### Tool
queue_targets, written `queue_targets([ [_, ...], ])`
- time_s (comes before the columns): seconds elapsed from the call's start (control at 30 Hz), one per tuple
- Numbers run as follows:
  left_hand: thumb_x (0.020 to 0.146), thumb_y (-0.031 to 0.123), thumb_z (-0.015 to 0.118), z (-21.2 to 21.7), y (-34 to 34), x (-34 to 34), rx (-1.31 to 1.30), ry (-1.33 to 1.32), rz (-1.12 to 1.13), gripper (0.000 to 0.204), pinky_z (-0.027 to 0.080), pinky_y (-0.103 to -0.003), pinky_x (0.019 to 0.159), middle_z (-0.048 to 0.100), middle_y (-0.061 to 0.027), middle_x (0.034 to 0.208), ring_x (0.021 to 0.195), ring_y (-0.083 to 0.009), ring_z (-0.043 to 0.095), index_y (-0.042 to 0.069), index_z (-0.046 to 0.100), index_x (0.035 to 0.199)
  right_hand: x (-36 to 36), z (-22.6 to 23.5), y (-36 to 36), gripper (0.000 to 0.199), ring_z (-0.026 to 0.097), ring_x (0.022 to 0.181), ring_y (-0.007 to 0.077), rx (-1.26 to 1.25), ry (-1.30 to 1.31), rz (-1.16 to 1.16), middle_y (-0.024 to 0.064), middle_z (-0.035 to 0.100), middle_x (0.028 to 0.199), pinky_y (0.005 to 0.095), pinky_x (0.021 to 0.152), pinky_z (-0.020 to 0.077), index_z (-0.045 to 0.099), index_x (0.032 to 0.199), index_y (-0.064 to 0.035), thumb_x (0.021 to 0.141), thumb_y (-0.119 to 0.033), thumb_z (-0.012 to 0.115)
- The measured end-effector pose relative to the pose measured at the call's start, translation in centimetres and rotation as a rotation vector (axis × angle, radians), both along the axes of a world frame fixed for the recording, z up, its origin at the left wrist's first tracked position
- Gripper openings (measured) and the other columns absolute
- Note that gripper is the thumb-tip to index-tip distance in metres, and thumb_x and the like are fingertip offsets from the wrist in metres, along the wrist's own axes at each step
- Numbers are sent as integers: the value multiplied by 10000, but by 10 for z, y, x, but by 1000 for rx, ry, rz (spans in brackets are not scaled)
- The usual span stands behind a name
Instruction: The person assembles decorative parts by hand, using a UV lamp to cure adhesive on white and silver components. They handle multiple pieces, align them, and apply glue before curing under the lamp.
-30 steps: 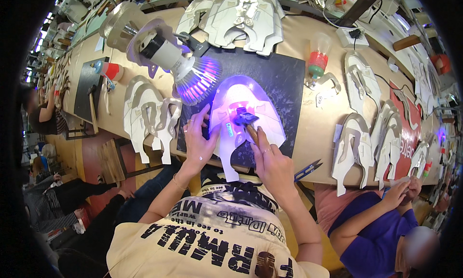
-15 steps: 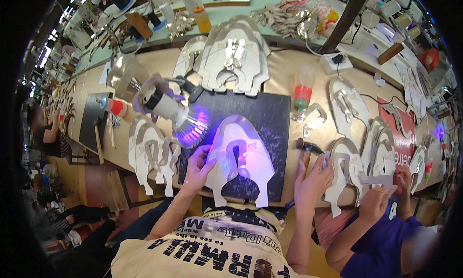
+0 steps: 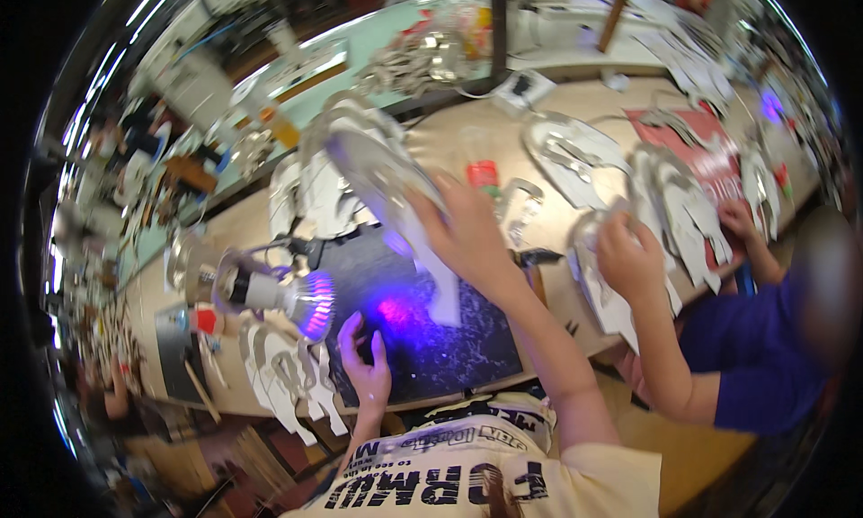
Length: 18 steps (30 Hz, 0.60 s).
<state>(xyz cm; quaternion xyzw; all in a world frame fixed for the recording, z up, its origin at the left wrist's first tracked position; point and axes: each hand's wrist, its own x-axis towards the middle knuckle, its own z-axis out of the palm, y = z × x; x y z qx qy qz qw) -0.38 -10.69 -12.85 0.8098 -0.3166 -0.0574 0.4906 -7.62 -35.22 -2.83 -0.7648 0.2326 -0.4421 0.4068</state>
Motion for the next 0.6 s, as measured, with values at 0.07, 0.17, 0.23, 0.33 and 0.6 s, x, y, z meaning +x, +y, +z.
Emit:
queue_targets([
  [0.07,871,83,657,-1,4,-8,51,-109,-61,407,406,-411,997,509,-189,1333,1224,-315,500,32,571,1265,42,2,-35,335,634,716,417,-123,-38,-35,256,634,759,451,672,488,622,1102,40,936,-249,594],
  [0.17,841,95,671,-6,7,-18,168,-237,-106,386,332,-461,1059,468,-213,1373,1265,-385,443,58,602,1219,97,-4,-67,427,616,939,401,-145,154,-230,254,627,1006,454,845,481,572,1212,24,895,-250,655],
  [0.23,844,106,670,-9,7,-20,209,-258,-107,369,313,-470,1068,468,-218,1374,1278,-389,430,55,610,1204,109,-16,-69,492,572,1062,400,-319,453,-501,243,586,1163,469,940,447,541,1273,3,876,-252,682],
  [0.33,850,117,665,-12,3,-19,228,-311,-108,353,295,-480,1075,466,-222,1379,1288,-394,421,48,617,1193,84,-38,-42,532,509,1143,387,-289,272,-305,200,509,1260,490,990,401,524,1306,-49,849,-251,708],
  [0.6,874,105,622,-12,4,-17,312,-340,-165,336,277,-507,1088,465,-225,1380,1315,-406,397,45,615,1205,-58,-66,85,239,584,942,271,-173,374,44,80,612,943,407,843,431,698,1027,-95,829,-229,715],
])
